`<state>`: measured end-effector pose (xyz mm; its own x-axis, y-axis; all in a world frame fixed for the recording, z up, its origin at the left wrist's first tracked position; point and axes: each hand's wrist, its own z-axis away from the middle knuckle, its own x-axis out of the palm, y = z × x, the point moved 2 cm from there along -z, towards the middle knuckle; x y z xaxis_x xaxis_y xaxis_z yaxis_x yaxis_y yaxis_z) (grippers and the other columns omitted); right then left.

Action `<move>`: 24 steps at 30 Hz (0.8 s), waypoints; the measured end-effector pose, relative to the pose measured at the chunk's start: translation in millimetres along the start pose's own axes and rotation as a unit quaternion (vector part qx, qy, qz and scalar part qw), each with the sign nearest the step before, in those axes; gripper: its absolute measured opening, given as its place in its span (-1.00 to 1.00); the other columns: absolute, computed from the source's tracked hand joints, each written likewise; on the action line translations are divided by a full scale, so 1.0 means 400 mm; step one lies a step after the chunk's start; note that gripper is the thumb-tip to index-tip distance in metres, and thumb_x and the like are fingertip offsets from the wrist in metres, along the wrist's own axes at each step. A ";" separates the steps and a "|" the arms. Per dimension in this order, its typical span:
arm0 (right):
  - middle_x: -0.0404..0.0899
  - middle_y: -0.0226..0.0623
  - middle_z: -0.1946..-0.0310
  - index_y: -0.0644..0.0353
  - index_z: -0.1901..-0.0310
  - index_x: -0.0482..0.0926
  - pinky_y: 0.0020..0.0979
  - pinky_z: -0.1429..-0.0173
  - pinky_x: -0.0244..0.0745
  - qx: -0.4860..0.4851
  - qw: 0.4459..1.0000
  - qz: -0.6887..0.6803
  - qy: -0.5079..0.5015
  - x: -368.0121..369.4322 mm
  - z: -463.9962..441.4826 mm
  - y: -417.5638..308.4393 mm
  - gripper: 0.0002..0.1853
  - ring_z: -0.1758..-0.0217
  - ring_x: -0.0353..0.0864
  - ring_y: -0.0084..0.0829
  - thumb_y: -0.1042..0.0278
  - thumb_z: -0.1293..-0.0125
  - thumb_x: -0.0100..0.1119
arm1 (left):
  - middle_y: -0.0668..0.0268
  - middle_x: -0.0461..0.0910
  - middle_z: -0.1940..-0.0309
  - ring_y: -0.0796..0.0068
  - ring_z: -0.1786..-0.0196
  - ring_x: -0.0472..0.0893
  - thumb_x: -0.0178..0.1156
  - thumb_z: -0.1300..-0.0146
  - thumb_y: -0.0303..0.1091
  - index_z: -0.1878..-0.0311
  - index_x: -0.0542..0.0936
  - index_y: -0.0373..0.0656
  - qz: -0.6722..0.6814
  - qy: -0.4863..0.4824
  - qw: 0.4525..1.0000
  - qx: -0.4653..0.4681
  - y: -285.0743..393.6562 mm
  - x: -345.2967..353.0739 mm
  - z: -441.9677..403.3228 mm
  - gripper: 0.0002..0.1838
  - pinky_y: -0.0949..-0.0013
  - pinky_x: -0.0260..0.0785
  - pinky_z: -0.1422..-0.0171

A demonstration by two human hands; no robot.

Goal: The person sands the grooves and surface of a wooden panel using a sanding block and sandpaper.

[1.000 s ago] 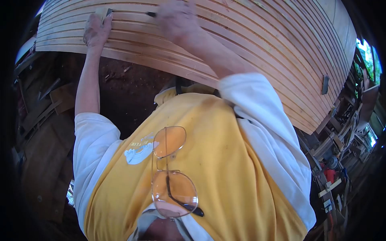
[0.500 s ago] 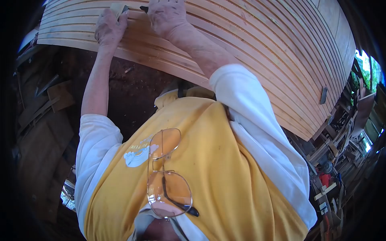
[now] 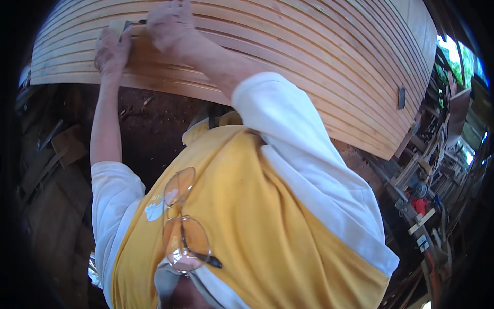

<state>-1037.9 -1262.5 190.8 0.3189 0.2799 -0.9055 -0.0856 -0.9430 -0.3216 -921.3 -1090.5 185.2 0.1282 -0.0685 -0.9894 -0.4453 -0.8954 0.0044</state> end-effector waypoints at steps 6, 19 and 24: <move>0.55 -0.28 0.29 0.02 0.19 0.52 -0.03 -0.05 0.39 0.037 0.998 0.038 -0.045 -0.287 0.380 0.309 -0.80 0.08 0.60 -0.20 0.16 -0.30 0.31 | -0.14 0.68 0.03 -0.20 -0.05 0.70 0.19 -0.37 0.32 0.00 0.60 -0.30 -0.010 -0.012 1.000 0.016 -0.004 0.000 -0.010 -0.30 -0.13 0.55 -0.12; 0.54 -0.27 0.24 0.04 0.18 0.48 -0.07 0.00 0.38 0.086 0.993 0.083 -0.012 -0.373 0.539 0.423 -0.70 0.09 0.56 -0.19 0.07 -0.27 0.35 | -0.22 0.65 -0.03 -0.26 -0.12 0.66 0.15 -0.36 0.39 -0.05 0.58 -0.37 -0.059 -0.048 0.997 0.004 -0.062 0.035 -0.036 -0.19 -0.14 0.47 -0.20; 0.58 -0.26 0.18 0.07 0.18 0.56 -0.03 -0.13 0.43 0.140 0.967 0.171 -0.131 -0.622 0.875 0.706 -0.65 -0.05 0.59 -0.14 -0.04 -0.33 0.35 | -0.25 0.61 -0.11 -0.30 -0.22 0.59 0.08 -0.35 0.45 -0.15 0.55 -0.38 -0.042 -0.088 0.995 -0.034 -0.056 0.026 -0.036 -0.12 -0.13 0.38 -0.32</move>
<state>-1471.5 -1535.3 228.5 -0.0195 0.0315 -0.9993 -0.4066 -0.9134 -0.0208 -897.2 -1077.6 177.1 0.0021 0.0804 -0.9968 -0.3780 -0.9227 -0.0752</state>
